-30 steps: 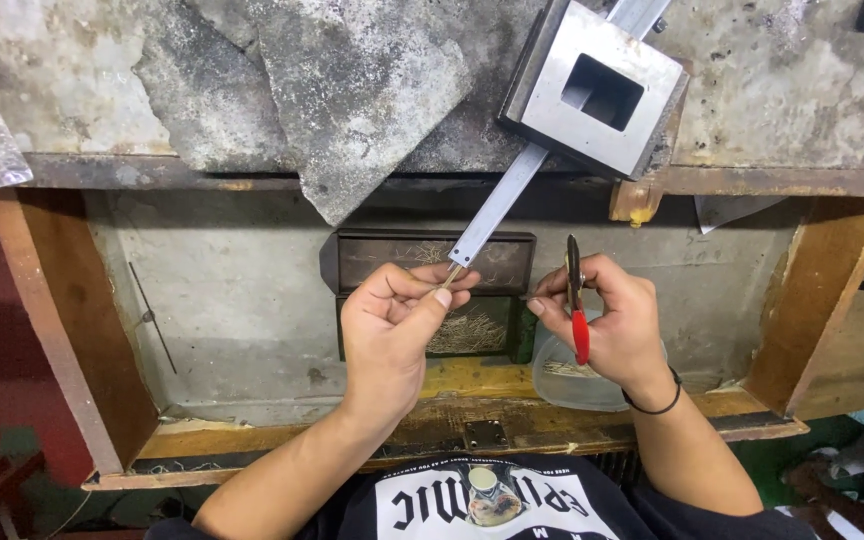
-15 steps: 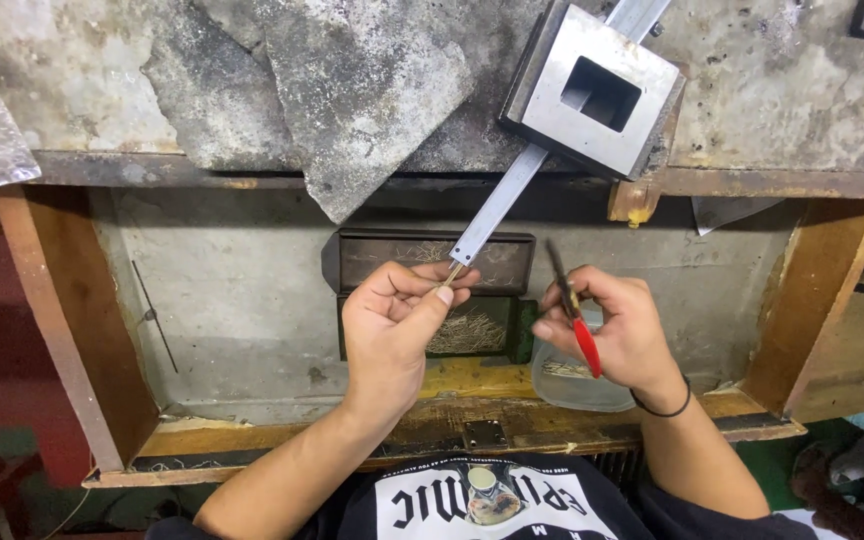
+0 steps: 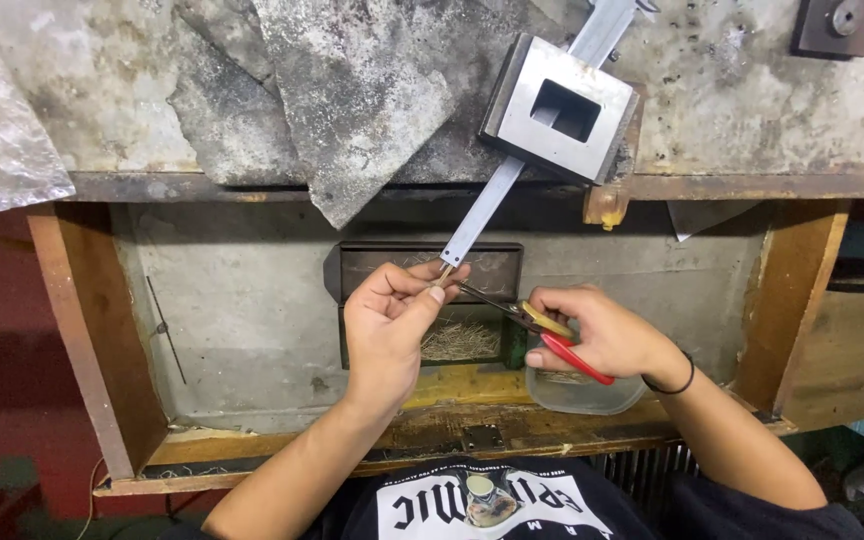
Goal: Measuring thin metal wire with a caliper and cutting it into small segments using snips at a jewelry workbench.
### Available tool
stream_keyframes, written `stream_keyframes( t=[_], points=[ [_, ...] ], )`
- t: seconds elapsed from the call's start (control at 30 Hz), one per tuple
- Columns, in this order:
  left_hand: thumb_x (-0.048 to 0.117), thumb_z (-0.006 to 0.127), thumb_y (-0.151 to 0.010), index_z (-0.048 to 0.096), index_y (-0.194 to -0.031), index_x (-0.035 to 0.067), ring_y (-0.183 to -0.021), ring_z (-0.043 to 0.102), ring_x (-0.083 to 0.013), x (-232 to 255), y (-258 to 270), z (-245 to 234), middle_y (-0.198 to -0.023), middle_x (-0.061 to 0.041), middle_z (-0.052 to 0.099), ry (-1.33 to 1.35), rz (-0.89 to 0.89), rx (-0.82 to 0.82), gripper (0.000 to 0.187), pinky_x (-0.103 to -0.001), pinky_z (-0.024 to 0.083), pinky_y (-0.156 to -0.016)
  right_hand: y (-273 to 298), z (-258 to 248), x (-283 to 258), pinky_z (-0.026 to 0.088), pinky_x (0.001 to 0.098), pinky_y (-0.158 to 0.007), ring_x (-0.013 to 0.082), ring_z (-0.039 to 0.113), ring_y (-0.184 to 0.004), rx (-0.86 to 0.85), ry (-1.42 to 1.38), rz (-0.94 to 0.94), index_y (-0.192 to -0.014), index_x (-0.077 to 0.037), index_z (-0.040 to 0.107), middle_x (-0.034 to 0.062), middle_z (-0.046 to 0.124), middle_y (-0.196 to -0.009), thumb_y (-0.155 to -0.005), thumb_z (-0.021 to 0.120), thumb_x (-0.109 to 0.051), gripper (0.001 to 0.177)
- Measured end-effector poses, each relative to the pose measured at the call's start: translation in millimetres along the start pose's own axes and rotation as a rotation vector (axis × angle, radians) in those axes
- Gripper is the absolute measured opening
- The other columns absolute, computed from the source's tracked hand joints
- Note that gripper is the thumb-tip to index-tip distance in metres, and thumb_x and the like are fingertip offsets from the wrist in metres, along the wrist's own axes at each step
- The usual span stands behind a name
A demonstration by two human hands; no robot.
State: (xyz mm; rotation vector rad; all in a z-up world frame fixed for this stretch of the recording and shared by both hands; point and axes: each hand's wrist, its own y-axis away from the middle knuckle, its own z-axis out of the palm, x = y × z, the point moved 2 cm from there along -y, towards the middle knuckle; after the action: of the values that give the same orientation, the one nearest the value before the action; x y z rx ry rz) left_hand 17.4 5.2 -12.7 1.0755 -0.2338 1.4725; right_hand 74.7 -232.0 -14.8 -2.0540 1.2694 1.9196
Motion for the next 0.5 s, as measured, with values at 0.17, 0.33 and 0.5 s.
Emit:
stream_keyframes(
  t=[0.17,0.33,0.5],
  points=[
    [-0.009,0.067,-0.084,0.059,-0.084,-0.005,-0.103,0.074,-0.0364,1,-1,1,-0.108,-0.031,0.073,0.004,0.001,0.001,0.01,-0.036,0.064,-0.086,-6,1,2,0.052,0.0322,-0.06,0.0176,0.058,-0.057,-0.026,-0.023,-0.02,-0.078,-0.004,0.066,0.0072,0.061,-0.057,-0.073,0.091,-0.023,0.031],
    [-0.009,0.067,-0.083,0.059,-0.083,-0.004,-0.102,0.074,-0.0348,2,-1,1,-0.108,-0.029,0.073,-0.016,0.007,0.001,0.01,-0.036,0.063,-0.087,-14,2,-4,0.051,0.0304,-0.06,0.0158,0.057,-0.058,-0.051,-0.066,-0.047,-0.078,-0.004,0.068,0.0051,0.06,-0.057,-0.075,0.09,-0.021,0.028],
    [-0.011,0.067,-0.083,0.059,-0.084,-0.005,-0.104,0.074,-0.0365,3,-1,1,-0.108,-0.031,0.073,-0.02,0.01,-0.002,0.01,-0.037,0.063,-0.087,-21,3,-7,0.051,0.0307,-0.059,0.0153,0.057,-0.059,-0.072,-0.117,-0.058,-0.08,-0.004,0.069,0.0041,0.059,-0.059,-0.075,0.091,-0.025,0.03]
  ],
)
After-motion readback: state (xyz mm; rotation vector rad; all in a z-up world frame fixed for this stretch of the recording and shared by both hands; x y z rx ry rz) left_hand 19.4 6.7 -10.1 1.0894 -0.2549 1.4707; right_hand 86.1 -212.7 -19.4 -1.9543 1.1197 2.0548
